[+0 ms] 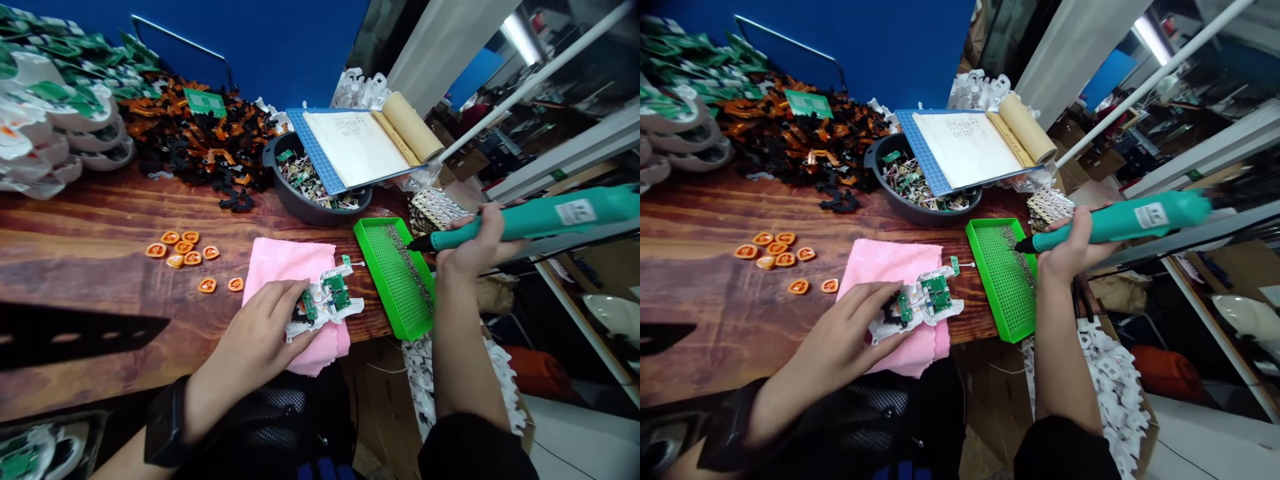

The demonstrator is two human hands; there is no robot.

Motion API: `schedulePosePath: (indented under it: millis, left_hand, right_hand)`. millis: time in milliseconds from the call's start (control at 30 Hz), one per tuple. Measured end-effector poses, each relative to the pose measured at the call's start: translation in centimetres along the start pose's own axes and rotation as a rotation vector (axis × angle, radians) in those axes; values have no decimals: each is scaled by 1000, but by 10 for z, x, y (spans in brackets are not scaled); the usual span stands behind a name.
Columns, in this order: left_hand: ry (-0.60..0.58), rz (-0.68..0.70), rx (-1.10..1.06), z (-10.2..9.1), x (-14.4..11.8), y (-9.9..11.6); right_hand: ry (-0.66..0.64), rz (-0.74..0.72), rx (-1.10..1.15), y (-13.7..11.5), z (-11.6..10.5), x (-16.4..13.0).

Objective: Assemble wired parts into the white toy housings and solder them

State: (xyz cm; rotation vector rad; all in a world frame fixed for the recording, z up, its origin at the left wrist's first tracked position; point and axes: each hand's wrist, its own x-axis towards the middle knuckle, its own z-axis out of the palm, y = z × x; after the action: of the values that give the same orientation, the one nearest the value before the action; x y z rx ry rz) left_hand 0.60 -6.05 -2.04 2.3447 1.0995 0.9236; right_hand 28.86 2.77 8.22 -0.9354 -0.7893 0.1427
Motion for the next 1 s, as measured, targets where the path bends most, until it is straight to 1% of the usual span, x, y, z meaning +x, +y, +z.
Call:
schedulePosePath:
  millis: [67, 133, 200, 267, 367, 600, 800, 900, 1000]
  left_hand:
    - [6, -7, 24, 1, -1, -1]
    - [-5, -32, 47, 2, -1, -2]
    - [-15, -51, 65, 3, 0, -4]
    - [-13, -54, 77, 5, 1, -5]
    - [-6, -44, 99, 5, 2, -6]
    - [-1, -35, 105, 6, 3, -6]
    - [6, -34, 104, 6, 0, -7]
    - [21, -41, 94, 7, 1, -7]
    - [7, -64, 60, 6, 3, -6]
  right_hand:
    - [62, -93, -57, 25, -5, 14]
    - [79, -136, -128, 45, -9, 23]
    - [73, -133, -184, 57, -11, 27]
    - [65, -124, -228, 63, -11, 27]
    - [47, -112, -269, 66, -10, 25]
    - [47, -81, -228, 66, -10, 23]
    - [105, -100, -279, 68, -8, 23]
    - [118, -102, -238, 64, -8, 27]
    - [144, -96, -163, 53, -10, 33]
